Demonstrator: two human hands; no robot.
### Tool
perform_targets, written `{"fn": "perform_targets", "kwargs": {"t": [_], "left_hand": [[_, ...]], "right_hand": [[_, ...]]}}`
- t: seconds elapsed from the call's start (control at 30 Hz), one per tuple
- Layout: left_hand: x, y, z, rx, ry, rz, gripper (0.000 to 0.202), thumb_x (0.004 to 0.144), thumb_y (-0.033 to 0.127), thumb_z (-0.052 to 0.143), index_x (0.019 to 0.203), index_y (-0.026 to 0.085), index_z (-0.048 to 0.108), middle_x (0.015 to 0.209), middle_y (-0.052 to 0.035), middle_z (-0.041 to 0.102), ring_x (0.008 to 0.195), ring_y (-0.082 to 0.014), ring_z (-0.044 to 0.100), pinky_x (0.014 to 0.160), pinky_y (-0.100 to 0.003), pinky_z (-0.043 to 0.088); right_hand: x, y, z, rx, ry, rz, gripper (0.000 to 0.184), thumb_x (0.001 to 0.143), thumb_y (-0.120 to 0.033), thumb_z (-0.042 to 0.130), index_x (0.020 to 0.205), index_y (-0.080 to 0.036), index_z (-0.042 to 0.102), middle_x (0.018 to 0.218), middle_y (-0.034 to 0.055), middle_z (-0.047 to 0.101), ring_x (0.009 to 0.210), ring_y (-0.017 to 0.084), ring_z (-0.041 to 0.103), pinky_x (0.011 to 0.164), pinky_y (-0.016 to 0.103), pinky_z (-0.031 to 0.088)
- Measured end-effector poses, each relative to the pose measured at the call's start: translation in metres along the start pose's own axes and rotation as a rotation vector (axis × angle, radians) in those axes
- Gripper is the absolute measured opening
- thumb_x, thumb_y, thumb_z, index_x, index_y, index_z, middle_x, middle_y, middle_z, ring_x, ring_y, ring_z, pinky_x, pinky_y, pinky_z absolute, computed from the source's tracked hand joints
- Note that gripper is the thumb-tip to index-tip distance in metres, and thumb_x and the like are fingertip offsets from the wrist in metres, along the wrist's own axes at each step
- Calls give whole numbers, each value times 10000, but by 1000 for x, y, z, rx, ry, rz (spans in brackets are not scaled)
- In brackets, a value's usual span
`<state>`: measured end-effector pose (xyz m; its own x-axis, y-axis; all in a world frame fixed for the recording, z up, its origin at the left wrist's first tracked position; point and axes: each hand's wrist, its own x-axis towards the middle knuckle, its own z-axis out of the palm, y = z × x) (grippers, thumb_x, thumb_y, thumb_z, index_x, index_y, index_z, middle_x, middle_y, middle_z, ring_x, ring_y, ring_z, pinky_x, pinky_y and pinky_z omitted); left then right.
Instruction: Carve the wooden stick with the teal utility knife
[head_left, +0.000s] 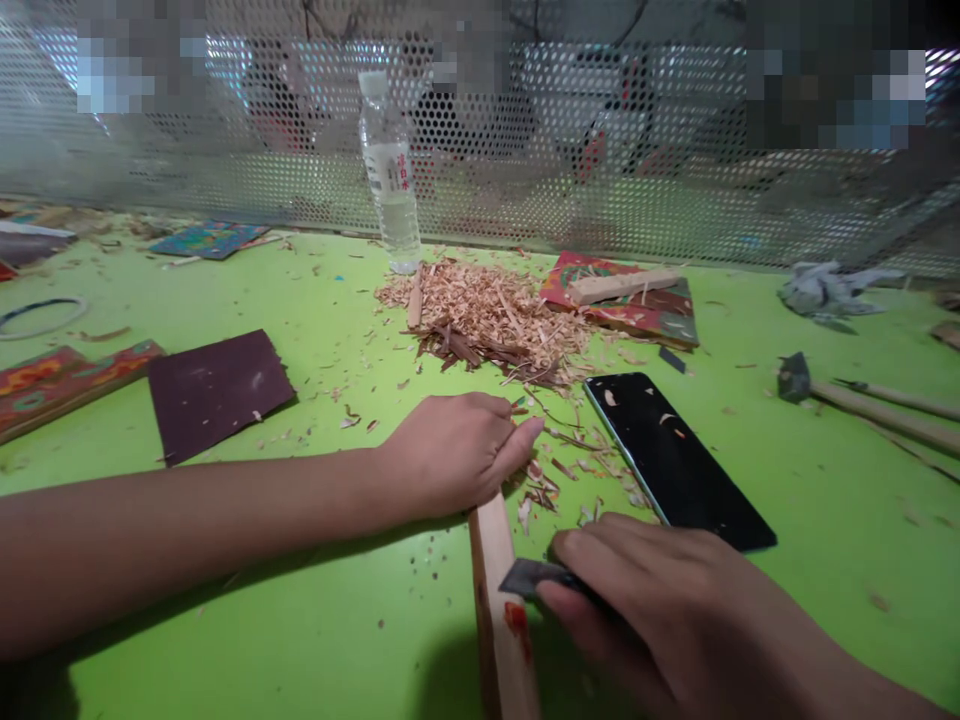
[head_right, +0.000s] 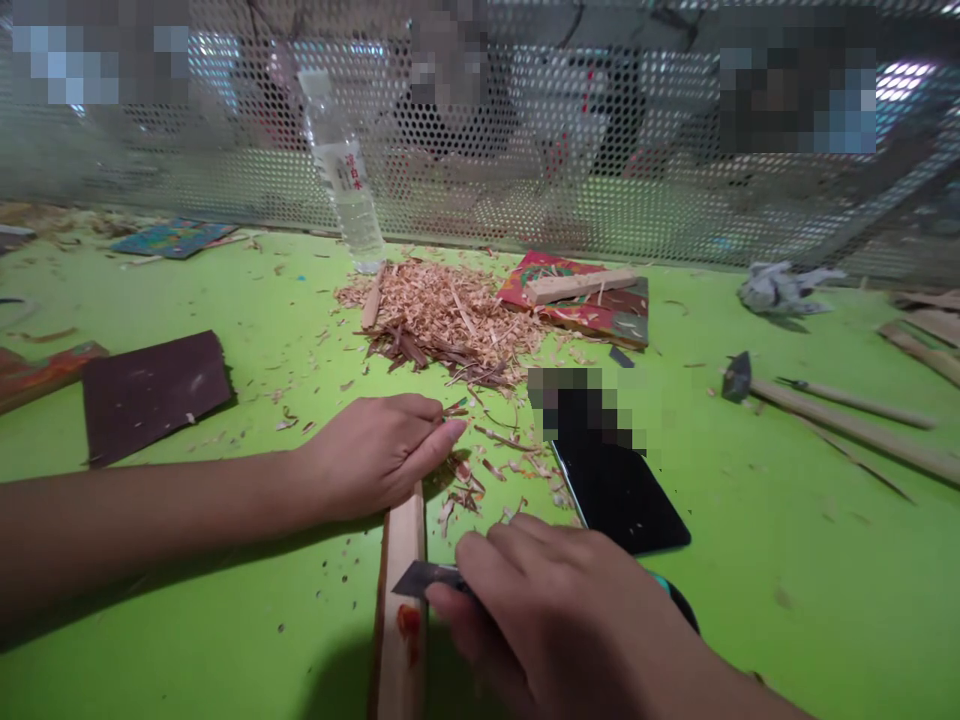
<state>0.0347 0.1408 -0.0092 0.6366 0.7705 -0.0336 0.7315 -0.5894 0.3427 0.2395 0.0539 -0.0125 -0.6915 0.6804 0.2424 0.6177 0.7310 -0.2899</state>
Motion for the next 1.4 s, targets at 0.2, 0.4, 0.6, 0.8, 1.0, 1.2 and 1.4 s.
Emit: {"fn": "perform_targets", "kwargs": {"t": [0.2, 0.4, 0.6, 0.8, 1.0, 1.2, 1.4], "left_hand": [[0, 2, -1, 21, -1, 9, 588, 1127, 426, 260, 767, 171, 648, 812, -50, 673, 772, -206, 639, 625, -340, 377], [0, 2, -1, 4, 0, 17, 585, 1127, 421, 282, 779, 165, 675, 811, -50, 672, 746, -195, 626, 659, -331, 421], [-2, 2, 0, -24, -5, 44, 626, 1127, 418, 280, 726, 164, 687, 821, -57, 657, 722, -181, 604, 682, -319, 444], [-5, 6, 1, -64, -15, 44, 685, 1127, 473, 196, 757, 169, 686, 827, -58, 653, 709, -176, 594, 668, -303, 438], [-6, 5, 1, -67, 21, 40, 673, 1122, 485, 195, 785, 162, 679, 816, -61, 662, 687, -176, 599, 648, -310, 442], [-6, 4, 3, -19, 33, 59, 646, 1124, 424, 218, 797, 163, 710, 838, -64, 683, 708, -181, 619, 615, -309, 419], [-6, 3, 5, 14, 46, 65, 688, 1127, 447, 191, 785, 161, 716, 838, -68, 697, 720, -192, 637, 588, -314, 395]], "right_hand": [[0, -7, 3, 0, -24, -6, 480, 1155, -352, 337, 735, -244, 542, 641, -41, 604, 524, 135, 544, 543, 311, 354], [2, -6, 2, 30, -77, -22, 417, 1130, -316, 387, 751, -246, 547, 654, -44, 602, 546, 143, 543, 560, 318, 353], [1, 0, 0, 51, -160, -34, 341, 1102, -286, 430, 788, -245, 557, 700, -35, 629, 600, 159, 562, 590, 320, 354], [3, 5, 0, 80, -135, -134, 429, 1130, -292, 359, 762, -230, 572, 666, -30, 592, 574, 151, 492, 565, 326, 307], [4, 12, 3, 23, -71, -239, 524, 1161, -321, 290, 758, -205, 603, 669, -13, 569, 597, 163, 452, 579, 334, 300], [-5, 10, 6, -29, 9, -237, 388, 1148, -327, 425, 861, -187, 646, 696, -11, 568, 626, 176, 445, 603, 367, 278], [-14, 10, 4, -79, -65, -252, 204, 1114, -282, 518, 975, -189, 634, 761, -16, 574, 654, 177, 477, 632, 375, 290]]}}
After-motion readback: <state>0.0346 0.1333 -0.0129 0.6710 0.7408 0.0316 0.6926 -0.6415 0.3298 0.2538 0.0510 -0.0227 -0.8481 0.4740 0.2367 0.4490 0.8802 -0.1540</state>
